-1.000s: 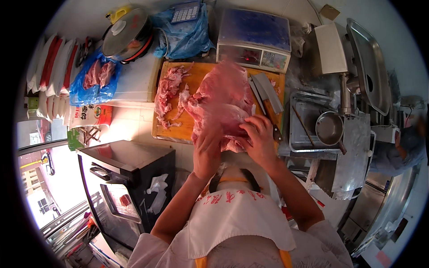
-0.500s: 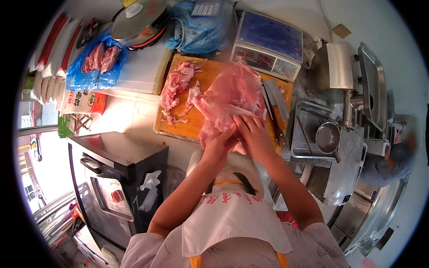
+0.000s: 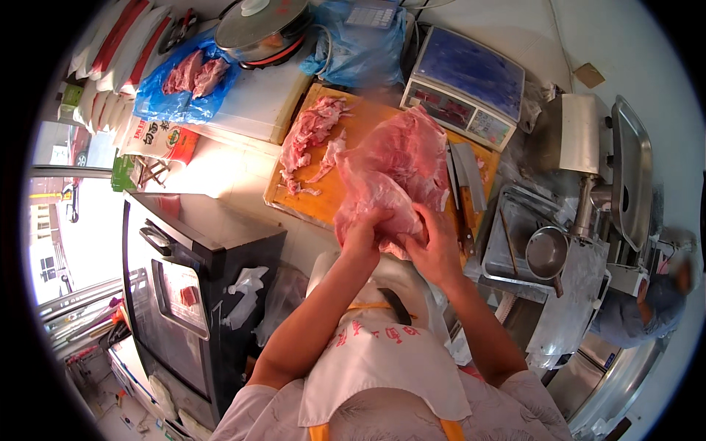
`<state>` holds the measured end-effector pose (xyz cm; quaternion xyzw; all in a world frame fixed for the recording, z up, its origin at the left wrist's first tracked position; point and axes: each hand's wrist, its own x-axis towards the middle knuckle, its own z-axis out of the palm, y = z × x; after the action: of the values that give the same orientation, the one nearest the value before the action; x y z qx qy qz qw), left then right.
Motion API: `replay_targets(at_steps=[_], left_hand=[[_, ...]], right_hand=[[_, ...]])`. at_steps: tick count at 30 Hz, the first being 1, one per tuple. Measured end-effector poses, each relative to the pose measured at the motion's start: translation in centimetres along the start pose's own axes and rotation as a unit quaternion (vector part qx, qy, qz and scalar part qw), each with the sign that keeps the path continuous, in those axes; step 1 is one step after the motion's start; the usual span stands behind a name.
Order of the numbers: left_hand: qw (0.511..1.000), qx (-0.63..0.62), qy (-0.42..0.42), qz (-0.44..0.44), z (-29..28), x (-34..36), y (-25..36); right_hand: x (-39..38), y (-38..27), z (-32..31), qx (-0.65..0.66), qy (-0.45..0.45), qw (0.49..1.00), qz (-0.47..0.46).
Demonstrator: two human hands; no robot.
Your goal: The person cuts a large piece of raw meat on a wooden cutting board using a cleaver and a knife. They separate portions, place some into a metal tray, and continue trimming and slicing the remaining meat.
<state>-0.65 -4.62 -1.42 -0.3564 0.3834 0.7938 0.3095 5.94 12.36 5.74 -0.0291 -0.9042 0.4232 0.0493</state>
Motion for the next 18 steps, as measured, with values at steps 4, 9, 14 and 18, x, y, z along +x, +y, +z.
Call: replay_targets(at_steps=[4,9,14,18], left_hand=[[0.986,-0.089,-0.138,0.034,-1.2,-2.8,0.6],[0.963,-0.087,-0.242,0.08,-1.5,-7.4,2.5],[0.973,0.026,-0.189,0.129,-4.8,-11.6,5.8],[0.951,0.136,-0.159,0.229,-7.9,-18.0,12.0]], right_hand=[[-1.3,-0.9,-0.7,0.064,-0.018,0.996,-0.057],[-1.2,-5.2,-0.4,0.197,-0.006,0.98,-0.026],[0.5,-10.1,1.4,0.331,-0.117,0.936,0.034],[0.6,-12.5,4.9,0.498,-0.149,0.843,0.137]])
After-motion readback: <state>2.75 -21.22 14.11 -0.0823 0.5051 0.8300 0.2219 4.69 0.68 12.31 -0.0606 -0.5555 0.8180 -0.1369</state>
